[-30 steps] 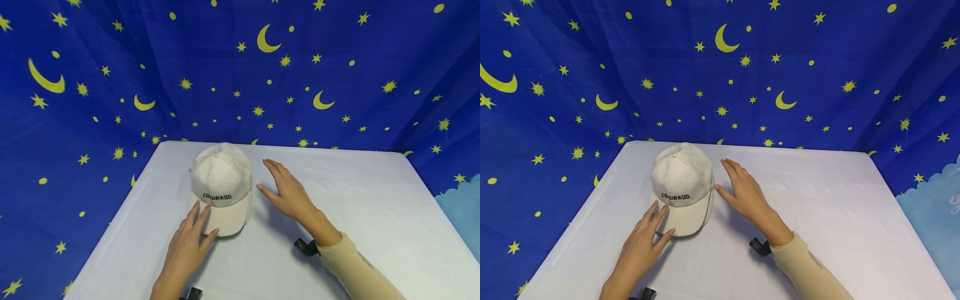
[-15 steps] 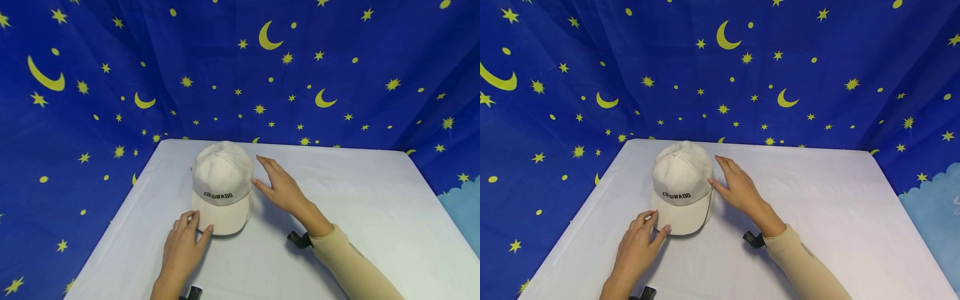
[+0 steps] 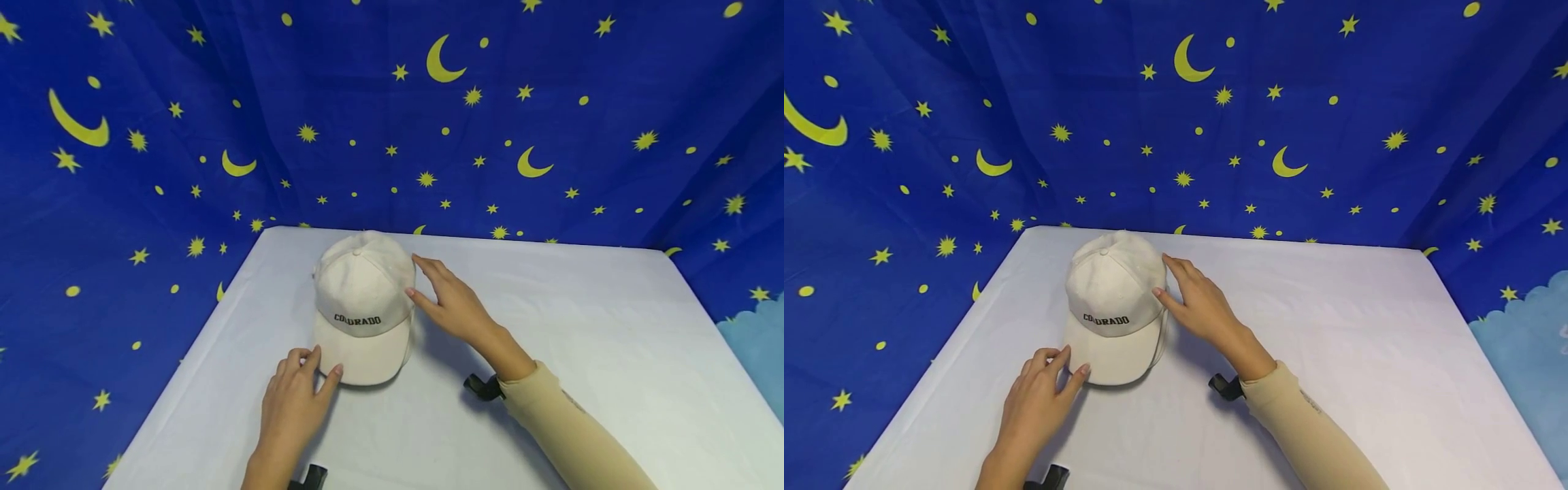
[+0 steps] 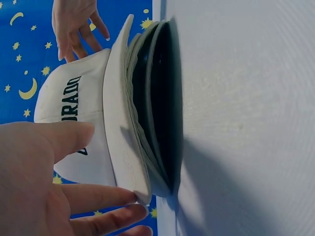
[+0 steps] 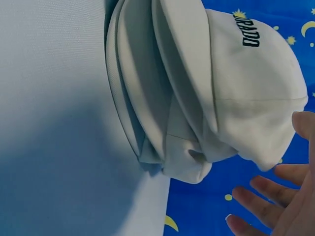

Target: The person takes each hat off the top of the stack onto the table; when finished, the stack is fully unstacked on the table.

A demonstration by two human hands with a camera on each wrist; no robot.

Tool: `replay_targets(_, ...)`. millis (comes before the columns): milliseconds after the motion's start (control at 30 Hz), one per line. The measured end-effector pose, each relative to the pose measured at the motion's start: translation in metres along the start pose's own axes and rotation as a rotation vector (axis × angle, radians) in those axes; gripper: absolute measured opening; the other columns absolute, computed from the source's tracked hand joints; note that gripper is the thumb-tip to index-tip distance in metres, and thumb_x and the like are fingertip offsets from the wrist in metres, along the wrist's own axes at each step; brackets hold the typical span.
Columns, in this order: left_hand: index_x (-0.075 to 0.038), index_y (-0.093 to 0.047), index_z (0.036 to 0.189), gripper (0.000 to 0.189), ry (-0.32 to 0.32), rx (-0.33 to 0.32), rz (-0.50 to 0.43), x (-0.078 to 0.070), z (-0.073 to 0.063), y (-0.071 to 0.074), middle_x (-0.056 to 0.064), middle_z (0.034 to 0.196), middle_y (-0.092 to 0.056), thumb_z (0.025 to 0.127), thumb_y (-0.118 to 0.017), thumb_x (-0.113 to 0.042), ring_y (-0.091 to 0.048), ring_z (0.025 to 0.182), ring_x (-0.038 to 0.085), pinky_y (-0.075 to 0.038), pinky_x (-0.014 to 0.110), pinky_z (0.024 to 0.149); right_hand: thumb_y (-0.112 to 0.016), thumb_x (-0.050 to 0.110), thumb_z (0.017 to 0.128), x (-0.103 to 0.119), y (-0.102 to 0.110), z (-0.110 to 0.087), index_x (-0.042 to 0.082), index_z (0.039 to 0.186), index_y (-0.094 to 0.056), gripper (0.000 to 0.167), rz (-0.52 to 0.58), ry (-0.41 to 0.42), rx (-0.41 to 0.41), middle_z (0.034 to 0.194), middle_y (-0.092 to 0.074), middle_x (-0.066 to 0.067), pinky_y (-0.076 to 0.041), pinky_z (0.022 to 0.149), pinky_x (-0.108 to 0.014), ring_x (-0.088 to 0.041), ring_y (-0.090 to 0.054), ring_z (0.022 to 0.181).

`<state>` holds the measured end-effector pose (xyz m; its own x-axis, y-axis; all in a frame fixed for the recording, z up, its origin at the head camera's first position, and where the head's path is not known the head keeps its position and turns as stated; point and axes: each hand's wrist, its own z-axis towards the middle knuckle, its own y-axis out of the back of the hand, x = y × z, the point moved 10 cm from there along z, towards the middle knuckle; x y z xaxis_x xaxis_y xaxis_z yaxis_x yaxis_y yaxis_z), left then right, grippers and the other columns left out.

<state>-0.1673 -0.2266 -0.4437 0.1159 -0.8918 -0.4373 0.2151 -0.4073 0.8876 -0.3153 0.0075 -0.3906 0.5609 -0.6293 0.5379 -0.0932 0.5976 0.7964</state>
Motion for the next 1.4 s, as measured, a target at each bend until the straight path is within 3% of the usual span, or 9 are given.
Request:
replay_targets(267, 0.004, -0.06, 0.138, 0.067, 0.023, 0.011, 0.039, 0.003, 0.003, 0.0, 0.018, 0.127, -0.061, 0.098, -0.065, -0.05, -0.056, 0.112, 0.036, -0.045, 0.051, 0.086, -0.051, 0.052, 0.105, -0.006, -0.004, 0.004, 0.021, 0.161, -0.032, 0.067, 0.029, -0.019, 0.004, 0.149, -0.051, -0.002, -0.05, 0.097, -0.053, -0.026, -0.057, 0.129)
replay_targets(667, 0.004, -0.065, 0.131, 0.062, 0.027, 0.023, 0.07, 0.009, 0.013, -0.003, 0.017, 0.118, -0.063, 0.098, -0.064, -0.048, -0.057, 0.106, 0.035, -0.044, 0.049, 0.083, -0.067, 0.031, 0.101, -0.005, 0.004, 0.012, 0.018, 0.152, -0.049, 0.056, 0.009, -0.002, -0.067, 0.117, -0.067, 0.0, -0.055, 0.084, -0.046, -0.018, -0.068, 0.104)
replay_targets(1067, 0.003, -0.069, 0.121, 0.055, 0.054, 0.063, 0.034, 0.017, 0.019, -0.007, 0.017, 0.116, -0.064, 0.1, -0.062, -0.048, -0.059, 0.107, 0.036, -0.046, 0.052, 0.086, -0.075, 0.028, 0.095, -0.005, 0.014, 0.019, 0.023, 0.136, -0.067, 0.043, 0.04, 0.015, -0.155, 0.102, -0.074, 0.002, -0.054, 0.067, -0.036, -0.013, -0.07, 0.084)
replay_targets(1400, -0.005, -0.065, 0.108, 0.043, 0.098, 0.099, -0.074, 0.028, 0.02, -0.017, 0.004, 0.098, -0.059, 0.1, -0.063, -0.047, -0.056, 0.09, 0.025, -0.044, 0.045, 0.08, -0.078, 0.028, 0.093, -0.006, 0.013, 0.02, 0.021, 0.126, -0.074, 0.034, 0.052, 0.012, -0.196, 0.097, -0.075, 0.003, -0.052, 0.064, -0.034, -0.012, -0.069, 0.079)
